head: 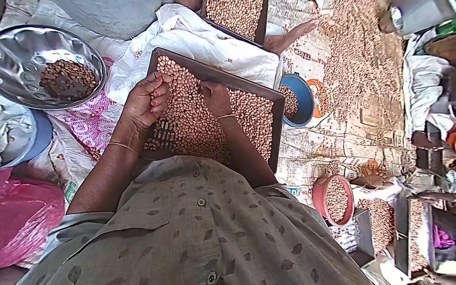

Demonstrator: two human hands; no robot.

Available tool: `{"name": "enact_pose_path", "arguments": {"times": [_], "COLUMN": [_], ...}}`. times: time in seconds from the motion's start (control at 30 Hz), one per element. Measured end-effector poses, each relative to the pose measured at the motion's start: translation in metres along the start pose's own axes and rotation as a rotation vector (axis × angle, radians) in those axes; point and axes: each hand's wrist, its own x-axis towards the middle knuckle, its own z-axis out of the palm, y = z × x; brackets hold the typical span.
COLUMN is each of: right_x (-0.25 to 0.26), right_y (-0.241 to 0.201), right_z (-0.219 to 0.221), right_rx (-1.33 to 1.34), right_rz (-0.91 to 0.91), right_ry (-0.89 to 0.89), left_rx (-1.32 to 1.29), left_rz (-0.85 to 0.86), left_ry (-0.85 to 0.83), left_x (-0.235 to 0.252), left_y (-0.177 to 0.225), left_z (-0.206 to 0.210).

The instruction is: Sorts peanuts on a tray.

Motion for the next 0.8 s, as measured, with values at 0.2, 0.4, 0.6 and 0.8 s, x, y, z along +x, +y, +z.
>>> {"name": "enact_pose_path", "arguments": {"times": [0.2, 0.4, 0.6, 0.8], "right_x": [0.002, 0.000, -0.001, 0.001], "right_y": [0.000, -0.001, -0.015, -0.018], "right_z": [0.000, 0.007, 0.025, 0.029], "right_rx": [-0.033, 0.068, -0.025, -0.125], "right_rz": [0.006, -0.056, -0.291, -0.298], "right_ry": [-0.001, 0.143, 0.132, 0.125], "left_rx": [-0.010, -0.127, -0.169, -0.131], "left_rz": [0.015, 0.119, 0.137, 0.124], "left_ry": [-0.016, -0.022, 0.004, -0.006], "left_x": [0.000, -0.001, -0.002, -0.001], "left_y": [0.001, 0.003, 0.004, 0.003], "left_z": [0.001, 0.001, 0.003, 0.000]}}
